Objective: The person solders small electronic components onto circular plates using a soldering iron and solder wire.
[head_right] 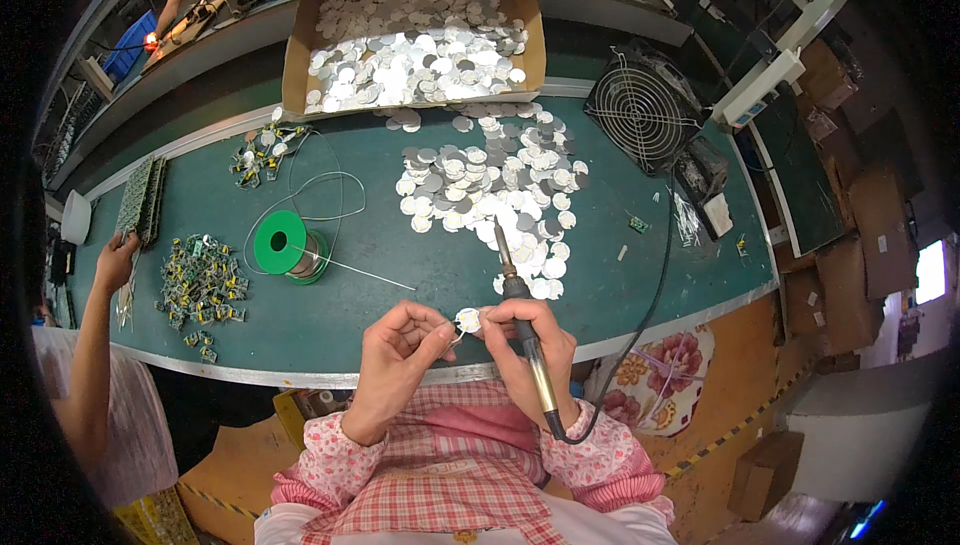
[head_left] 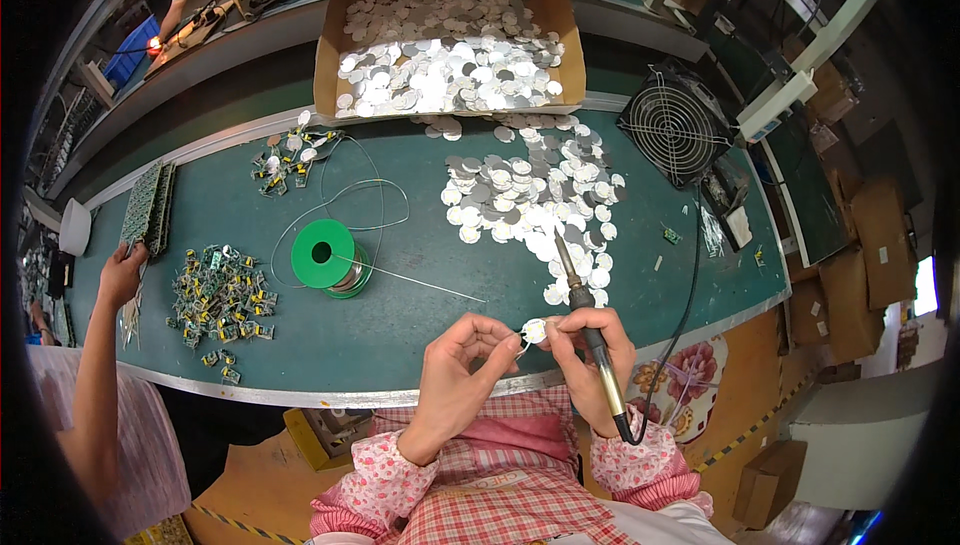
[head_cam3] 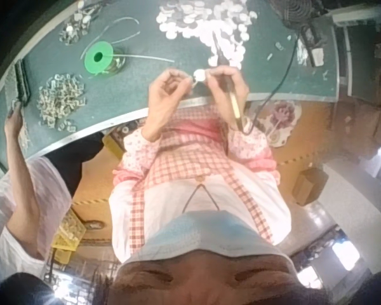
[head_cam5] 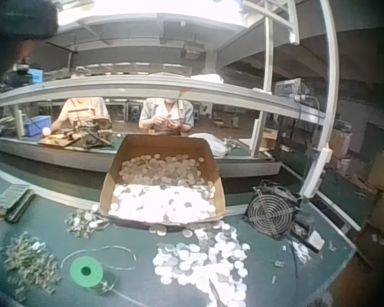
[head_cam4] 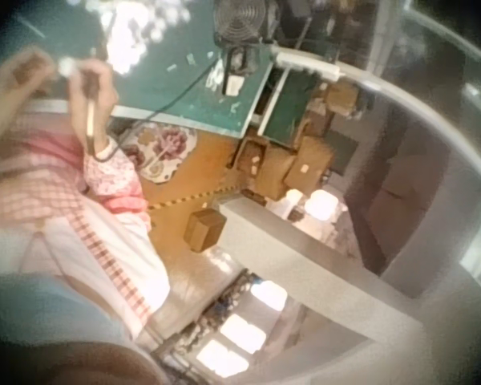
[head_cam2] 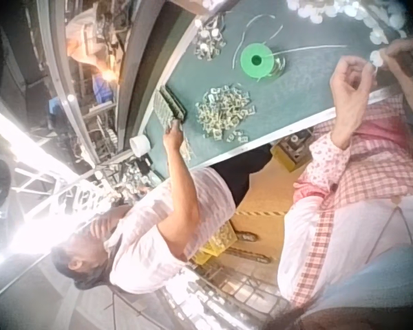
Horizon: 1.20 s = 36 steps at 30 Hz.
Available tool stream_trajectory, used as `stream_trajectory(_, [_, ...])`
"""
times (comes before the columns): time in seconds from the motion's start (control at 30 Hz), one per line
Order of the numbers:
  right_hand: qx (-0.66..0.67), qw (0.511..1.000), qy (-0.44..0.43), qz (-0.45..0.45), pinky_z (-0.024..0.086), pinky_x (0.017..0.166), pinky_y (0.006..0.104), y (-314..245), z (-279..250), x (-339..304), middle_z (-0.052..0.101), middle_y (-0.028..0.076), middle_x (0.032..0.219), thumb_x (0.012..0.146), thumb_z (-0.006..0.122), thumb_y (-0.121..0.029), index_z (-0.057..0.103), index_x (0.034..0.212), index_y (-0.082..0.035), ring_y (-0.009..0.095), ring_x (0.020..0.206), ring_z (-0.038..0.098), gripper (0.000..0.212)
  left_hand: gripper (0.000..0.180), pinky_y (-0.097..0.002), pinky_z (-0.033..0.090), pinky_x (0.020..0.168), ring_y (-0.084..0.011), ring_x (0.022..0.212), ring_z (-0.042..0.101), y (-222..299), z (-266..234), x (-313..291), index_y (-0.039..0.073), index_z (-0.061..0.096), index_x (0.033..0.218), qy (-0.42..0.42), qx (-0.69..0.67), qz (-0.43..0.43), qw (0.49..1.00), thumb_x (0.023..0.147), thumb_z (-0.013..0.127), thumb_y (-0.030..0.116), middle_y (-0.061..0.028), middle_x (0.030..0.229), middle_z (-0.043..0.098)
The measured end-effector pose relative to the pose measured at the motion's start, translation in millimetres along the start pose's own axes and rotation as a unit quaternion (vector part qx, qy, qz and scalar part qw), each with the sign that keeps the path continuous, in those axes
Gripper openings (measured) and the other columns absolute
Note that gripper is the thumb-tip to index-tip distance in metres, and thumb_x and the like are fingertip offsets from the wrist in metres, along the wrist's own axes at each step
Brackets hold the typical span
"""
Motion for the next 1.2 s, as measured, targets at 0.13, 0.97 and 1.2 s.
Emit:
stream_trajectory(0.13, [-0.009,1.000,0.013,-0.014,0.055,0.069,0.0254,2.2,-1.2,-0.9,0.068,0.011,0.088,0.085,0.063,0.002,0.055,0.094,-0.002,0.016,0.080,0.068,0.012,0.011,-0.0222,0.051,0.067,-0.0094,0.075,0.060,0.3,1.2,1.2,-0.003,0.056,0.096,0.007,0.057,0.017,0.998,0.089,0.062,0.004,-0.0054,0.087,0.063])
stream_trajectory(0.97, [-0.111,0.991,0.012,-0.070,0.053,0.066,0.0256,-7.6,6.1,1.3,0.068,0.012,0.083,0.087,0.060,0.000,0.055,0.102,-0.001,0.020,0.076,0.069,0.016,0.015,-0.0186,0.045,0.061,-0.0052,0.069,0.057,-10.8,-6.2,1.5,-0.003,0.066,0.098,0.105,-0.052,-0.009,0.993,0.088,0.065,0.007,-0.0028,0.082,0.067])
stream_trajectory(1.2, [-0.267,0.938,-0.017,-0.219,0.038,0.050,0.0312,-64.7,-11.9,-4.4,0.053,0.008,0.064,0.086,0.053,-0.009,0.061,0.105,0.000,0.019,0.053,0.047,0.022,0.012,-0.0189,0.045,0.062,-0.0053,0.069,0.057,4.4,-16.7,5.9,-0.001,0.067,0.095,0.111,-0.051,0.003,0.992,0.087,0.065,0.007,-0.0018,0.081,0.066])
Point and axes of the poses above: each hand's wrist, its own x-axis towards the middle knuckle, its own z-axis out of the palm, y = z × x, the point moved 7 cm from there along x, towards the middle knuckle
